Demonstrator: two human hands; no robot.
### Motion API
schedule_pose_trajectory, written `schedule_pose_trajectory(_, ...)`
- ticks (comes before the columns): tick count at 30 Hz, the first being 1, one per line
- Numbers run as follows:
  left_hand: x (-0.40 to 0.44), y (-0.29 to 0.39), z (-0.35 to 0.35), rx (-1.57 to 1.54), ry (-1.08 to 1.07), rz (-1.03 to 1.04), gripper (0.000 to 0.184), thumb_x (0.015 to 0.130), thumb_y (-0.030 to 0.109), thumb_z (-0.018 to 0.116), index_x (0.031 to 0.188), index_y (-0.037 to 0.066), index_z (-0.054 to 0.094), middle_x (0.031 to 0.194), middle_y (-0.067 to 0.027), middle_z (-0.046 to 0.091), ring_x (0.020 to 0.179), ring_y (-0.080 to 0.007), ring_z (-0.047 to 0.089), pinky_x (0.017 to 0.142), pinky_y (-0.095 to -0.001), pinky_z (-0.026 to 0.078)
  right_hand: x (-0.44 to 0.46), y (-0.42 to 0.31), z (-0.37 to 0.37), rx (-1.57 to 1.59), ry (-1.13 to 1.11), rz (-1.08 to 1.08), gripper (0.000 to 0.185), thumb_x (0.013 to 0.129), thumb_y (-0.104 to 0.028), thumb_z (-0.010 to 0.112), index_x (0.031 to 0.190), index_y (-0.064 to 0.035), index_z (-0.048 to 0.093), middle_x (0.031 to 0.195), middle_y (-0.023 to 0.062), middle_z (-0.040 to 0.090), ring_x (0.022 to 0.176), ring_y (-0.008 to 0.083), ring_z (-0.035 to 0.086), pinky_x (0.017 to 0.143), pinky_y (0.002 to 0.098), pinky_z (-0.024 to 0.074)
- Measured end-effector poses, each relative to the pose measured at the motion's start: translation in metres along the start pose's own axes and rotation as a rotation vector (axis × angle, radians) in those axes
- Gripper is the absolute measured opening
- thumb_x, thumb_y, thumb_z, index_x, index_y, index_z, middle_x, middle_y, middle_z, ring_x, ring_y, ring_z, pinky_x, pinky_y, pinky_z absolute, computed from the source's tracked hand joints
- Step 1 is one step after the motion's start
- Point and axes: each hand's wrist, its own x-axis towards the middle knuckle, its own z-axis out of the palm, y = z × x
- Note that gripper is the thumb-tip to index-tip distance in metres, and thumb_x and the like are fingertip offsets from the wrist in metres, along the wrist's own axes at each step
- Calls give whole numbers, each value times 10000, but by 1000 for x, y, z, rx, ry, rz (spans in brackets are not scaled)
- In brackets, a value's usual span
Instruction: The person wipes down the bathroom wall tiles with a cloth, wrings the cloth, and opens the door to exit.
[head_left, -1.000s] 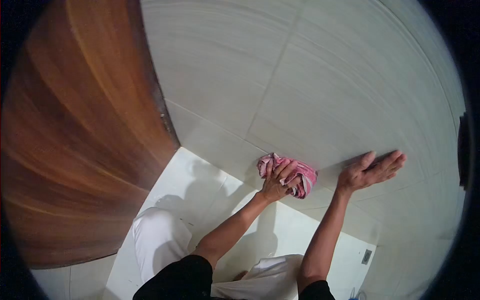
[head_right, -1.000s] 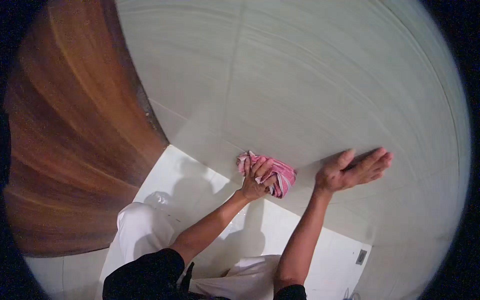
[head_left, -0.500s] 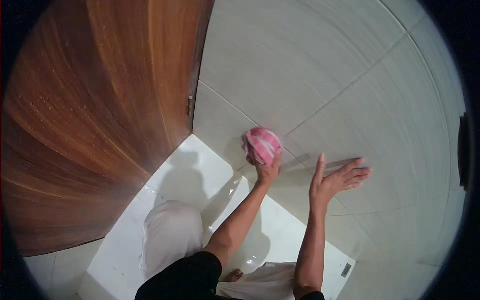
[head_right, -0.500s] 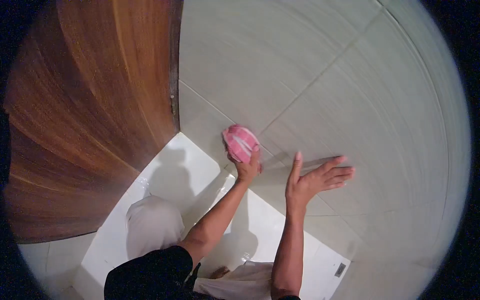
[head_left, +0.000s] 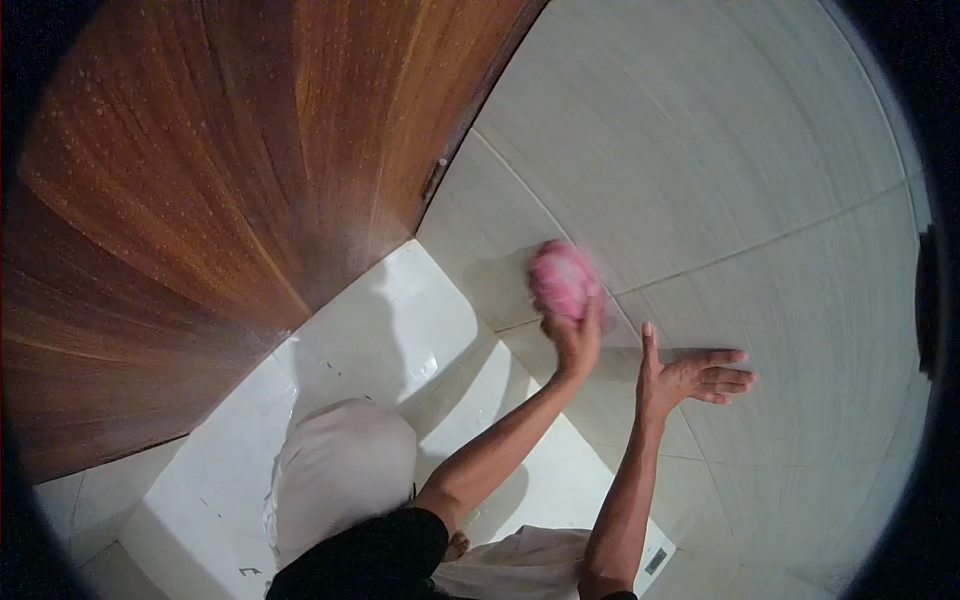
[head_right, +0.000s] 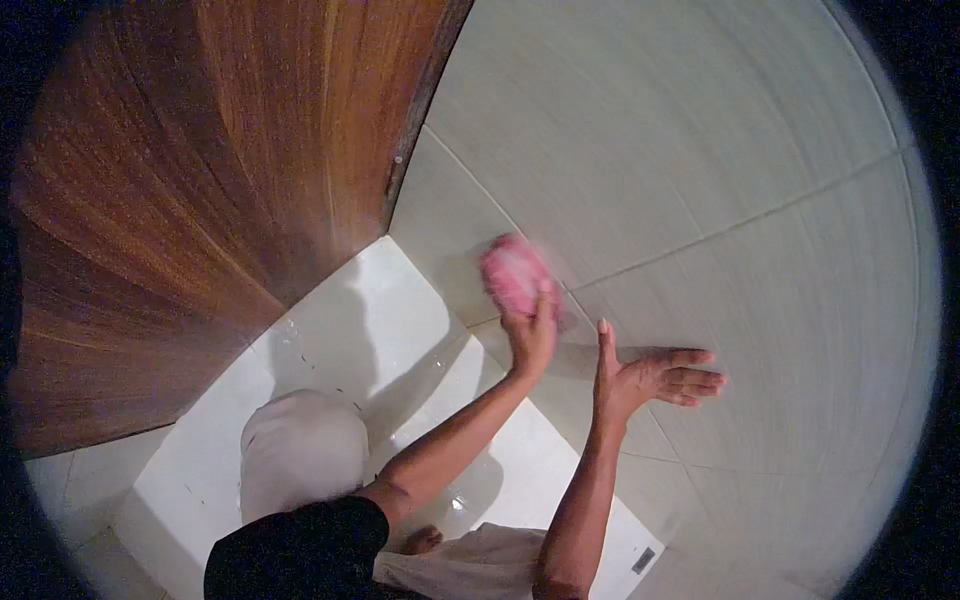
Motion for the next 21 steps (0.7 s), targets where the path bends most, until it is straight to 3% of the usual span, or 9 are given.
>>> schedule_pose_trajectory(2,-5,42,16,628,137,930,737,845,388,717,1338,-62,407,1226,-224,560,1114,-329,546,982,-406,397,-4,0,2,-9,2,1,1403,658,-750,689,1479,-91,-238,1473,232,-383,1340,447,-371,977,730,-158)
schedule_pose_trajectory(6,26,17,5,553,186,851,757,807,380,760,1307,-83,431,1243,-248,543,1142,-341,541,994,-437,388,0,-1,2,-1,-1,58,1424,634,-775,684,1480,-97,-238,1476,232,-378,1342,441,-370,977,741,-140)
schedule_pose_trajectory(7,38,2,-1,287,128,658,743,820,390,742,1302,-86,437,1238,-264,537,1128,-326,545,967,-433,409,1,-1,3,-15,8,45,1424,633,-777,683,1480,-97,-238,1477,231,-377,1343,439,-370,977,745,-133)
schedule_pose_trajectory(9,64,-18,-23,378,228,275,671,845,383,713,1273,-67,461,1185,-230,570,1061,-289,575,912,-421,443,-2,0,3,-45,22,23,1424,632,-780,680,1479,-96,-239,1479,229,-375,1345,436,-370,977,753,-119)
schedule_pose_trajectory(10,78,-27,-31,377,229,278,671,845,383,713,1273,-67,461,1185,-230,570,1061,-289,575,912,-421,443,-1,0,4,-42,23,22,1424,632,-780,680,1479,-96,-239,1479,229,-375,1345,436,-370,977,753,-119)
schedule_pose_trajectory(12,97,-33,-44,134,589,220,574,872,392,676,1207,-40,503,1072,-160,607,938,-248,601,859,-399,470,-2,0,6,-60,49,7,1428,625,-785,681,1482,-100,-232,1483,228,-368,1350,434,-364,977,758,-109)
schedule_pose_trajectory(16,84,34,-37,-325,485,-164,573,892,392,647,1245,-26,479,1031,-132,615,925,-253,613,857,-383,476,0,-2,7,-69,83,17,1431,615,-789,684,1488,-104,-219,1490,228,-356,1358,437,-349,976,764,-100)
schedule_pose_trajectory(20,62,55,-11,-306,157,4,712,868,410,666,1376,-2,384,1167,-173,565,1062,-279,560,930,-413,430,0,-1,9,-73,87,47,1435,607,-790,689,1493,-107,-209,1496,235,-342,1368,445,-326,979,763,-93)
schedule_pose_trajectory(21,59,67,-1,102,178,370,775,851,422,677,1413,8,339,1256,-200,505,1132,-299,514,958,-443,394,-1,-1,10,-71,85,57,1436,604,-791,691,1494,-108,-206,1497,239,-337,1372,449,-317,981,761,-90)
